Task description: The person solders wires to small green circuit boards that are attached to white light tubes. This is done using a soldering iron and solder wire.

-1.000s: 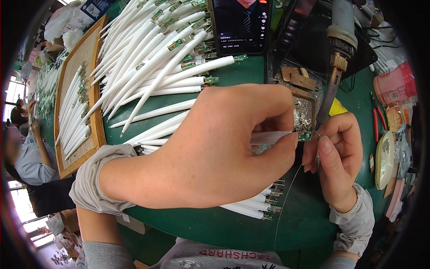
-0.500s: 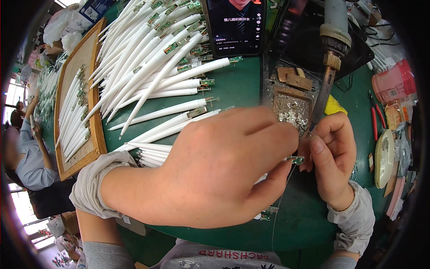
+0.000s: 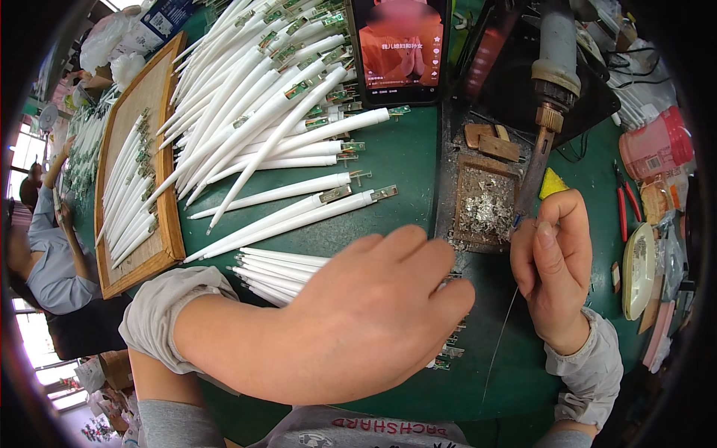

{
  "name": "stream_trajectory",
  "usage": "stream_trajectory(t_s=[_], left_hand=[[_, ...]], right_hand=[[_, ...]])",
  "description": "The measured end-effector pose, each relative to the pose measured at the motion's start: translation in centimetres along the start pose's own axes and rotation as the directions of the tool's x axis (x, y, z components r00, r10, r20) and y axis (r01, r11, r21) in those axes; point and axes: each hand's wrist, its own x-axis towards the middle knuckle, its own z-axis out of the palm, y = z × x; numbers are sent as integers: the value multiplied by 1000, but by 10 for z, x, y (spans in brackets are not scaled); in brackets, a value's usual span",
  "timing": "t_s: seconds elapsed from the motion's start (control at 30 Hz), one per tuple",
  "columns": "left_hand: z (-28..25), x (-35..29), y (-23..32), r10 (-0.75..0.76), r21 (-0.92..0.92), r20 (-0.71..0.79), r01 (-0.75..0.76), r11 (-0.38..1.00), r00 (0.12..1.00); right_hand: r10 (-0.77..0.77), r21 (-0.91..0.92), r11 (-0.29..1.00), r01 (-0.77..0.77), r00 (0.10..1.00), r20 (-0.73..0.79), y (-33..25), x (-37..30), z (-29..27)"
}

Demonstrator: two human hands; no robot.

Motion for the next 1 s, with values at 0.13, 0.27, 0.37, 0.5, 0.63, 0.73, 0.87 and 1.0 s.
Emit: stream_trajectory(t_s=[0.13, 0.27, 0.37, 0.5, 0.63, 0.73, 0.87, 1.0], left_hand=[[-18, 7, -7, -102, 569, -142, 165, 806, 985], [-15, 8, -26, -250, 778, -111, 241, 581, 962], [-15, 7, -28, -177, 700, -79, 181, 691, 981], [-12, 8, -20, -126, 440, -49, 135, 888, 991], [-17, 9, -11, -100, 172, -61, 110, 979, 993], [-17, 10, -10, -128, 13, -64, 129, 992, 990], [-18, 12, -13, -163, -277, -80, 135, 951, 983], [-25, 15, -15, -231, -397, 48, 231, 888, 972]], right_hand=[[-6, 12, 1000, 6, 1000, 14, -1, 1, 1], [26, 3, 1000, -27, 1000, 15, -2, 0, 1], [93, 0, 996, -93, 990, 103, -6, 2, -2], [149, -29, 989, -147, 982, 120, -14, -1, 2], [240, 49, 968, -248, 962, 133, -15, -2, 9], [263, 24, 963, -269, 955, 140, -20, -2, 8], [253, 44, 964, -261, 958, 136, -20, -4, 8], [214, -17, 977, -214, 969, 120, -13, -6, 6]])
